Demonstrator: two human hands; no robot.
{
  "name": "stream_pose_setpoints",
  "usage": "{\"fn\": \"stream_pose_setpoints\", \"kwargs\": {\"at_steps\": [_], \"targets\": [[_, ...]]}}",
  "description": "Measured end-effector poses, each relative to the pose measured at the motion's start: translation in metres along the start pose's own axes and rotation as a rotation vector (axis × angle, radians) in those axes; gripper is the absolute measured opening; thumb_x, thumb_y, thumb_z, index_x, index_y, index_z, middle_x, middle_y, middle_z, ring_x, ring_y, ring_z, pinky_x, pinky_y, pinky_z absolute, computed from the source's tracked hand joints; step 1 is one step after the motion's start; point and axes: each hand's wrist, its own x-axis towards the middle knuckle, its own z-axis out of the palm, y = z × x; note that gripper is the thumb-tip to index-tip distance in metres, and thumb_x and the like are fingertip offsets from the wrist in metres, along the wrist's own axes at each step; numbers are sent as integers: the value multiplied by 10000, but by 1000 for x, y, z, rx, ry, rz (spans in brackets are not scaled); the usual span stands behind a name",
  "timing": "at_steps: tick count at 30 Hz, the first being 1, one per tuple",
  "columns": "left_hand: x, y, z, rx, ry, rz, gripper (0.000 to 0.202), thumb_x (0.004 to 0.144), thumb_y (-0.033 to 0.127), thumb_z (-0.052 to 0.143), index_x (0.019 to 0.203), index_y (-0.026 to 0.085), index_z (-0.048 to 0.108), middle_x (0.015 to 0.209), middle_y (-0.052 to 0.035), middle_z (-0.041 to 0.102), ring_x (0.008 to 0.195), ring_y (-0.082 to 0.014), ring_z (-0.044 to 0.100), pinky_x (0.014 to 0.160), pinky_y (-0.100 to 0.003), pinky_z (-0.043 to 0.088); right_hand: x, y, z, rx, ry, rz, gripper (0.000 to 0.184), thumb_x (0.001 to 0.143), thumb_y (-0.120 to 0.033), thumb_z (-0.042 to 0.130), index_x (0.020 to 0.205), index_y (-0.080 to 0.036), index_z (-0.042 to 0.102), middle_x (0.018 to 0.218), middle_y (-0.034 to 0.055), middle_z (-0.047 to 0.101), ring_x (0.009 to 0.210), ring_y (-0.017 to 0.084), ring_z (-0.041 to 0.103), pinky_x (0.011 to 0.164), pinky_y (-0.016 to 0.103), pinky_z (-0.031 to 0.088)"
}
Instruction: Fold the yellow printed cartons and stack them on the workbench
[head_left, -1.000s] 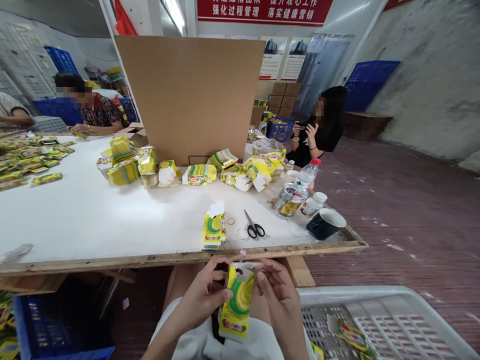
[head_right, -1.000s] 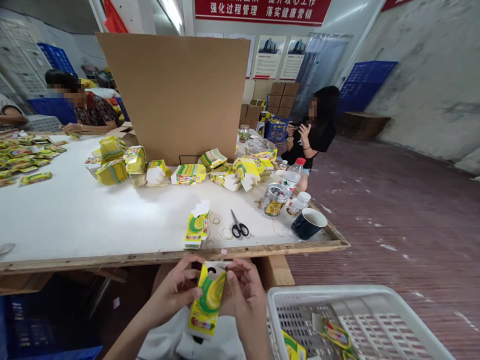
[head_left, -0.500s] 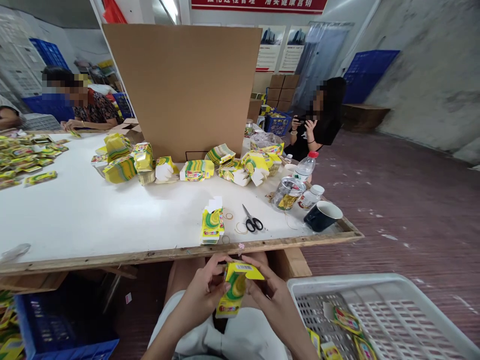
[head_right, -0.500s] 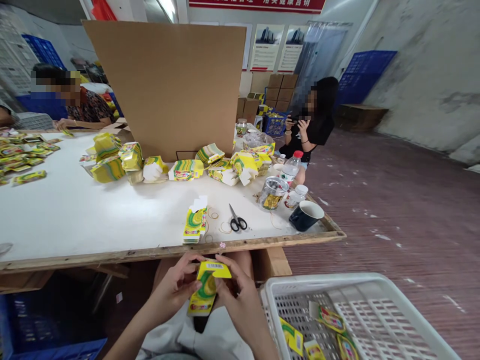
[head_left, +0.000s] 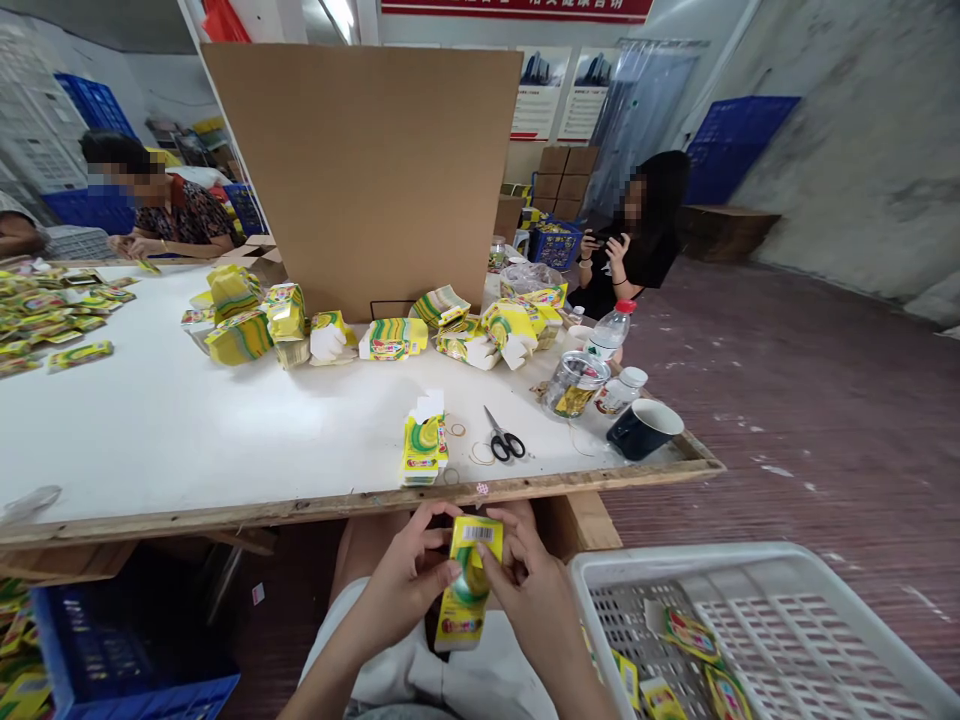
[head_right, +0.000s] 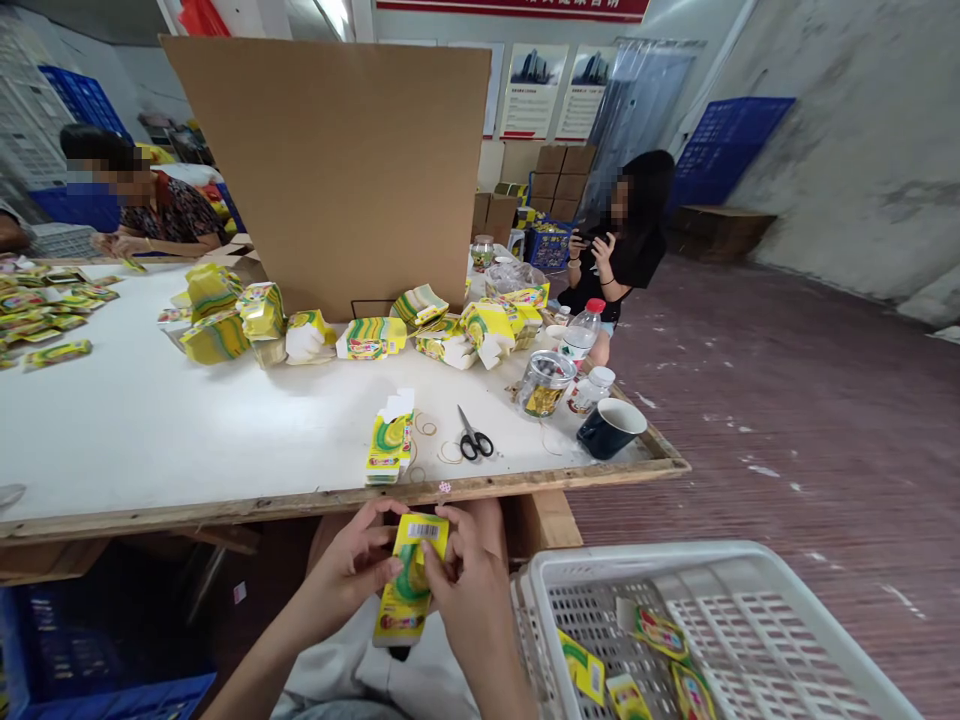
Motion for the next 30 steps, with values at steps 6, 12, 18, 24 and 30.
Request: {"fn": "stream_pose_setpoints", "kwargs": {"at_steps": [6, 12, 18, 24, 30], "targets": [[2, -3, 3, -170, 9, -33, 397, 810, 240, 719, 1124, 242, 475, 940, -54, 721, 750, -158, 687, 636, -219, 488, 0, 3, -8, 112, 3, -1, 323, 878, -417, 594, 1131, -225, 649, 682, -5, 631, 596, 157, 573, 569, 239, 450], [6, -6, 7, -152, 12, 11, 405, 791, 231, 738, 1121, 229, 503, 964, -64, 723, 829, -181, 692, 676, -238, 495, -3, 7, -10, 430, 72, -11, 220, 840, -376, 667, 1014, -249, 705, 981, 56, 706, 916, 208, 664, 792, 287, 538], [4, -7, 13, -100, -8, 53, 375, 819, 229, 700, 1156, 229, 535, 1079, -105, 716, 1002, -247, 692, 768, -294, 541, -6, -4, -18, 500, 124, -88, 121, 785, -281, 734, 900, -248, 748, 874, 42, 731, 841, 190, 691, 751, 263, 565], [6, -12, 21, 117, 18, 164, 301, 859, 229, 644, 1159, 250, 660, 1241, -89, 643, 1041, -226, 674, 844, -287, 557, -11, -10, -28, 411, 169, -158, 132, 821, -242, 683, 930, -257, 755, 938, 62, 752, 885, 205, 701, 779, 284, 580], [5, -18, 23, 200, 33, 184, 391, 874, 217, 629, 1250, 323, 611, 1301, -57, 614, 1102, -204, 650, 850, -239, 558, -18, 0, -27, 333, 277, -129, 182, 813, -253, 698, 992, -246, 729, 968, 69, 756, 872, 205, 720, 742, 270, 594]]}}
